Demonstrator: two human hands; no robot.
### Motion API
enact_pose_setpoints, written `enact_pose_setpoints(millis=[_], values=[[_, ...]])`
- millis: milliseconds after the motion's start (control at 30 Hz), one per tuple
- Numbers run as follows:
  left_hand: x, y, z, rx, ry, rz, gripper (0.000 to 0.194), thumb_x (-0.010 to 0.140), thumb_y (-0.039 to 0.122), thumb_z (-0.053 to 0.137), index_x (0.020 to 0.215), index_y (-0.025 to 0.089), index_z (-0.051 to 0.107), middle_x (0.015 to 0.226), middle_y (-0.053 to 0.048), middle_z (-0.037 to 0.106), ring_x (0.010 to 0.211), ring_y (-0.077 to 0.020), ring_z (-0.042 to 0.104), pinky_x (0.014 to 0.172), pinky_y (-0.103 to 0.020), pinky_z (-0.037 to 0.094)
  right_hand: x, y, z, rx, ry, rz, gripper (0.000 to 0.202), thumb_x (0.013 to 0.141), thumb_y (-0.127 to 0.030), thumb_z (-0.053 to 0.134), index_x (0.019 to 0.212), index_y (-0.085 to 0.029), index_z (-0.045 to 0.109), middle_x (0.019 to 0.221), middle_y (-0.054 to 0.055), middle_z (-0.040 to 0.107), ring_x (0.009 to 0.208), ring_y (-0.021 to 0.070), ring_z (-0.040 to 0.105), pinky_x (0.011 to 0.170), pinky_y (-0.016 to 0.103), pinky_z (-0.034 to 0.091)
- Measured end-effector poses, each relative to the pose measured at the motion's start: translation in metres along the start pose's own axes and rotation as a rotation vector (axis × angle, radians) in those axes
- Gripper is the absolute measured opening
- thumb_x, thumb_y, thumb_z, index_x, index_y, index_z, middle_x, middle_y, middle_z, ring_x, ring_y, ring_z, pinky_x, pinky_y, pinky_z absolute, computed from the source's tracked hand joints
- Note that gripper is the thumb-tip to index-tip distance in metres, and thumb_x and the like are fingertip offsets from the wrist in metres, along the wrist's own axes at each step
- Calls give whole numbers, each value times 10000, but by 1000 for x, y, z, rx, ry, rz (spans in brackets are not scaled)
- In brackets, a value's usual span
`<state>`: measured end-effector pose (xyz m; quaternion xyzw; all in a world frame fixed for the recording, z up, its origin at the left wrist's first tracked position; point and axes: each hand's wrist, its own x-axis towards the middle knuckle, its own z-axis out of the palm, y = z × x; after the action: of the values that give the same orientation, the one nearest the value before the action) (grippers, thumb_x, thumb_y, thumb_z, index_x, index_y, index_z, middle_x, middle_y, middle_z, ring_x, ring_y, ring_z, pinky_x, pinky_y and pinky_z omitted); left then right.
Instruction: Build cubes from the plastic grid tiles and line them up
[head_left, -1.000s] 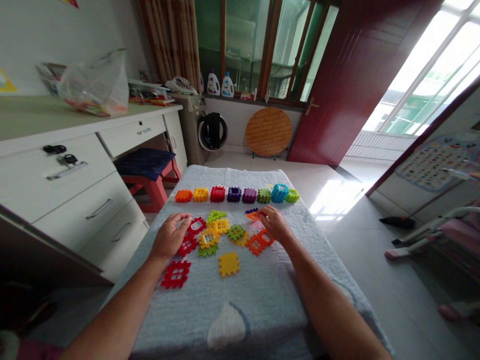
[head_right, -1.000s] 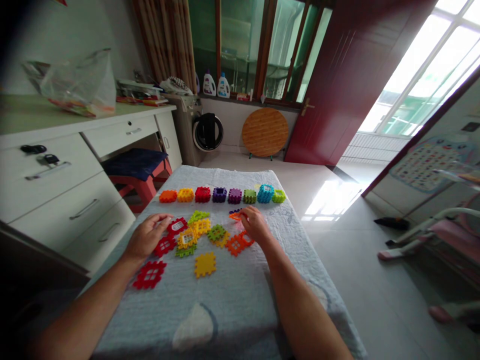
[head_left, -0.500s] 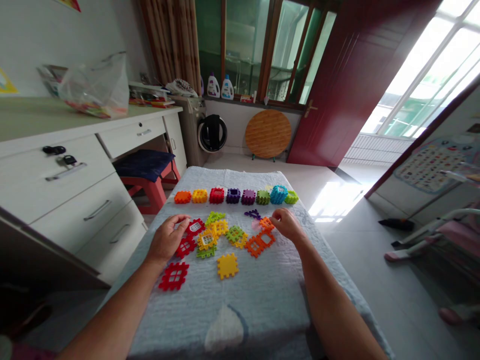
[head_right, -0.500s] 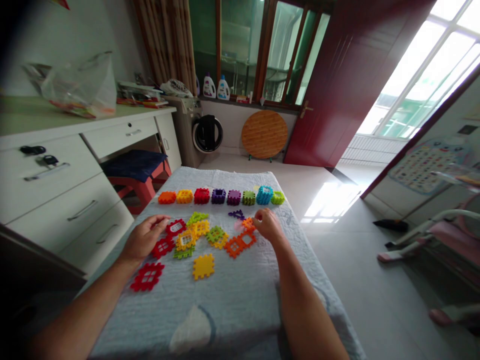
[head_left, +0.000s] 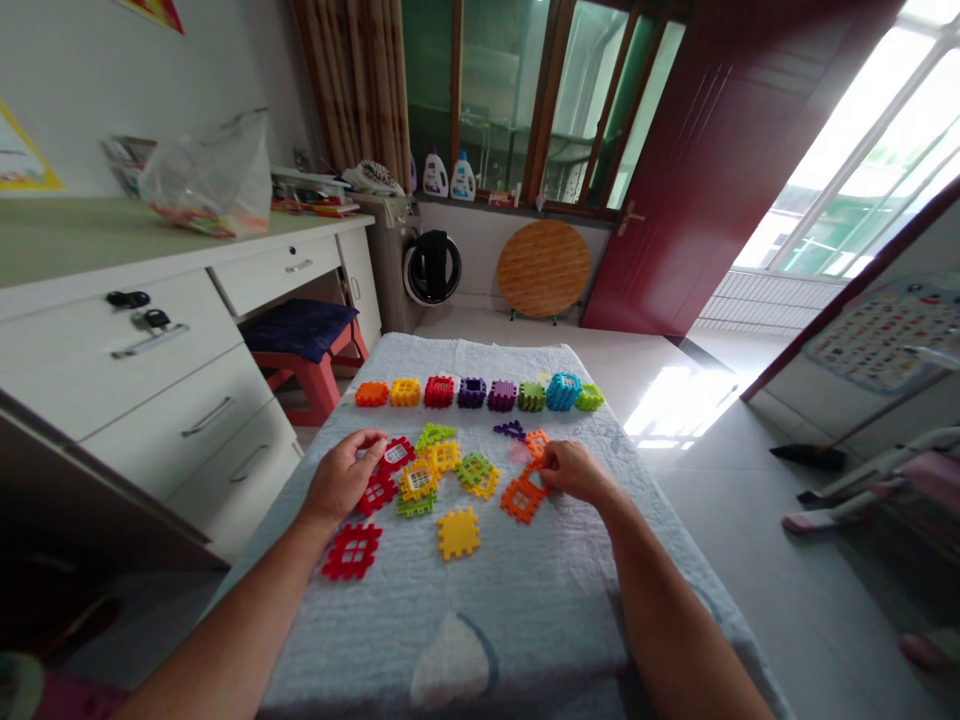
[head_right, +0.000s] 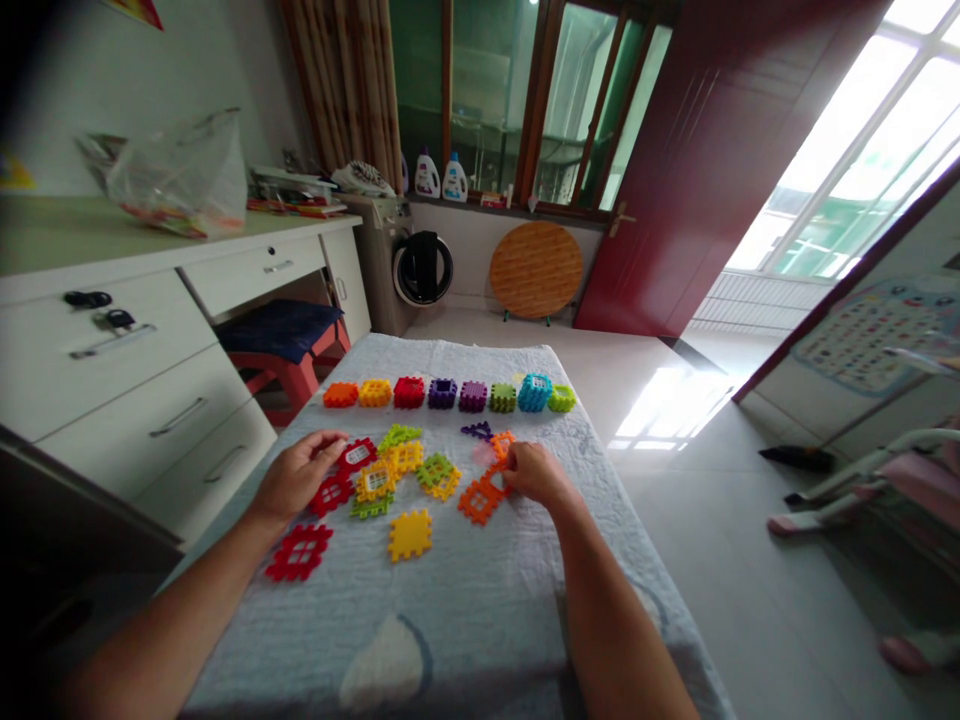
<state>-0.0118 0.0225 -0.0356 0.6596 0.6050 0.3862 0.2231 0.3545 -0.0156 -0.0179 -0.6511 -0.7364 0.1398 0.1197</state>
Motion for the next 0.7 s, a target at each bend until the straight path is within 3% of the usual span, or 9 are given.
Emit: enact_pose_setpoints(millis=[200,333,433,600,700], values=[[0,0,0,6,-3,8,413,802,529,463,970,193,635,977,-49,703,907,-217,639,867,-308,471,-4,6,-12,94,66,-36,34,599,-176,566,617,-178,537,572,-42,516,541,88,417,518,209,282],[0,2,-1,16,2,13,398,795,518,475,953,194,644,961,-39,707,888,-209,643,847,-289,476,-2,17,-19,308,96,-71,156,627,-151,500,759,-174,580,553,-59,483,498,78,398,493,200,297],[-1,3,-2,16,2,10,390,793,511,476,948,193,641,952,-38,708,870,-208,645,837,-290,481,1,24,-22,395,212,-36,188,649,-170,481,805,-173,586,574,-50,496,512,88,414,506,210,323],[-1,3,-1,25,-4,12,387,780,508,483,949,196,639,956,-43,707,876,-213,645,853,-298,481,5,21,-20,314,451,-21,131,680,-182,480,776,-183,569,659,-17,545,607,120,479,596,241,372],[0,2,0,32,0,16,386,779,502,487,964,199,639,968,-48,706,891,-214,643,866,-302,479,6,16,-13,226,471,-88,123,680,-144,472,757,-183,560,700,-2,540,662,130,483,642,247,376]])
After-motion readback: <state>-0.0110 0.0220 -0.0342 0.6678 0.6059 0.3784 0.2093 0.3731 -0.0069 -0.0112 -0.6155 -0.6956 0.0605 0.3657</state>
